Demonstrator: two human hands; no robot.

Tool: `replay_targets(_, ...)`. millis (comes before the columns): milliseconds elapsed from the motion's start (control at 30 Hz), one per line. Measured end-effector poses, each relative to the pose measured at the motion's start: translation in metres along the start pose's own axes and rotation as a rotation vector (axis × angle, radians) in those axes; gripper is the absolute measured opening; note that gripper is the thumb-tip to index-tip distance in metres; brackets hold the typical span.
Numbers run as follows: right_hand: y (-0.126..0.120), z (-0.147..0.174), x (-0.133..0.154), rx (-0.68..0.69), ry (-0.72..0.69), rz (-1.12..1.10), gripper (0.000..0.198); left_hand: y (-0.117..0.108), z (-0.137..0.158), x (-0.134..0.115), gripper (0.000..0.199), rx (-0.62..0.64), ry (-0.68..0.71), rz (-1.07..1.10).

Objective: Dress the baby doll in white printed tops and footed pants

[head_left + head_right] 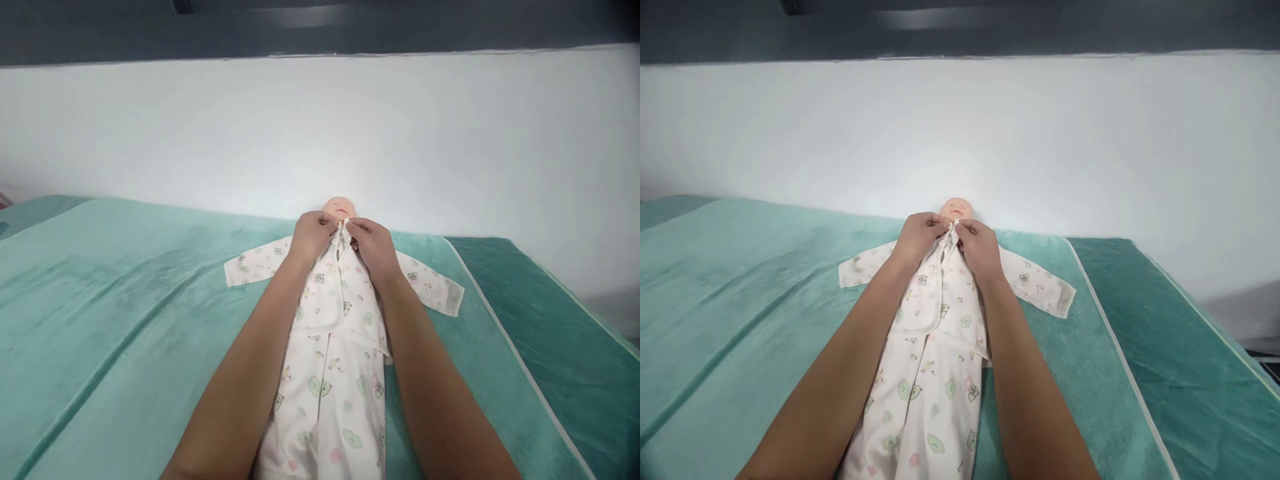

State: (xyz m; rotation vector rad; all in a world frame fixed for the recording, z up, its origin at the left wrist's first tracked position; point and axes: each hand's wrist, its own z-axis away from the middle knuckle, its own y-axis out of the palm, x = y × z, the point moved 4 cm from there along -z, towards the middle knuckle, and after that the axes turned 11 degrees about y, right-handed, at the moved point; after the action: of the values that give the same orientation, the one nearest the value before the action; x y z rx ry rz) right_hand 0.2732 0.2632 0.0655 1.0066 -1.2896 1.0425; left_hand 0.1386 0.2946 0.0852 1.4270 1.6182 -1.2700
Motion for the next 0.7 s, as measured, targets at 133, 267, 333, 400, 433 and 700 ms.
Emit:
replay_targets(133, 0.000, 0.000, 0.001, 0.010, -0.011, 0.076, 0.022, -0.001, 0.000, 0.004, 0.005, 0.016, 0.018, -0.006)
replay_targets(267, 0.000, 0.003, 0.004, 0.016, -0.010, 0.138, 0.022, -0.001, 0.001, 0.001, 0.005, 0.061, 0.034, -0.059)
replay_targets(333, 0.000, 0.005, 0.006, -0.003, -0.029, 0.188, 0.023, -0.002, 0.002, -0.001, 0.007, 0.065, 0.055, -0.109)
replay_targets(400, 0.001, 0.006, 0.009, -0.007, -0.045, 0.238, 0.022, -0.002, 0.003, -0.005, 0.011, 0.064, 0.069, -0.152)
replay_targets(433, 0.001, 0.007, 0.009, -0.002, -0.049, 0.255, 0.022, -0.002, 0.004, -0.006, 0.012, 0.068, 0.069, -0.160)
replay_targets(700, 0.004, 0.007, 0.011, -0.007, -0.037, 0.310, 0.021, -0.003, 0.005, -0.004, 0.019, 0.036, -0.036, -0.067)
